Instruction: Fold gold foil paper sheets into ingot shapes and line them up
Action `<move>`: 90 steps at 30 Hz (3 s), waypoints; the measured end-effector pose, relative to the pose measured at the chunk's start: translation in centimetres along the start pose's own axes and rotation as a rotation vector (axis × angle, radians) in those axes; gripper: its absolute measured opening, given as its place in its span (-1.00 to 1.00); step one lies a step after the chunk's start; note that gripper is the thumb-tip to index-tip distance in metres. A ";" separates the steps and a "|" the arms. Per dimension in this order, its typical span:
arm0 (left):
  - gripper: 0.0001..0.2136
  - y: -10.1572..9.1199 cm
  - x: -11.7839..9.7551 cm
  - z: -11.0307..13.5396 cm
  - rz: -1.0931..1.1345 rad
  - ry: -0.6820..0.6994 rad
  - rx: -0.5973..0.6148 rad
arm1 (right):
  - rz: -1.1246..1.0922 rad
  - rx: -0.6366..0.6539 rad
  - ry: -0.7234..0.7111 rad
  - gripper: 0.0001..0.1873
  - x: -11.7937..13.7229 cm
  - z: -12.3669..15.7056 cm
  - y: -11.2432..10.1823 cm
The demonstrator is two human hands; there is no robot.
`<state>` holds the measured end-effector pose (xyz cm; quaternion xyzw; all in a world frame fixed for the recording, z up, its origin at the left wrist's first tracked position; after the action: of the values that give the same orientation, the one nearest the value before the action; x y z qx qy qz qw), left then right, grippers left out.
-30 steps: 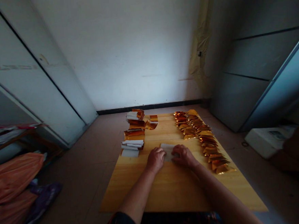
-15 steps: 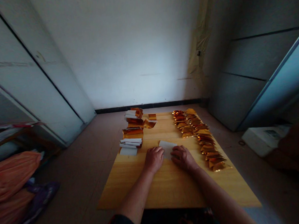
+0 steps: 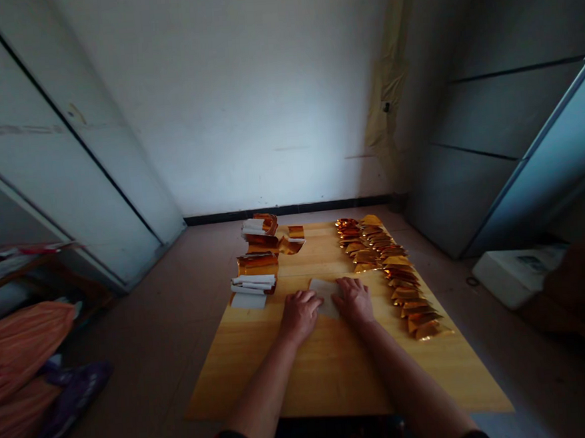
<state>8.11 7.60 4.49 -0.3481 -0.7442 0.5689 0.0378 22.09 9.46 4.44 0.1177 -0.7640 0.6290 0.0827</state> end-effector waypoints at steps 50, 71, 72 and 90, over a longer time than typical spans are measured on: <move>-0.48 0.0 0.3 0.5 -0.021 -0.049 -0.078 | 0.300 0.049 -0.282 -0.72 4.0 1.2 0.4; -0.60 0.8 0.7 0.1 -0.119 -0.173 0.050 | 0.234 0.052 -0.370 -0.73 3.8 2.8 -0.2; -0.59 0.8 0.7 0.1 -0.126 -0.169 0.055 | 0.236 0.057 -0.371 -0.72 3.7 2.8 -0.2; -0.56 0.7 0.5 -0.1 -0.166 -0.182 0.124 | 0.250 0.068 -0.406 -0.70 4.3 2.7 -0.2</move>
<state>8.11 8.01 3.76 -0.2293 -0.7343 0.6378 0.0387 18.10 6.43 5.24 0.1490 -0.7521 0.6230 -0.1551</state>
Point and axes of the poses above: each hand's wrist, its own z-axis away from the middle knuckle, its own y-axis out of the palm, x = y × z, the point moved 9 cm from there along -z, towards the middle knuckle, and after that the axes turned 5 degrees about z, right-handed, at the moved point
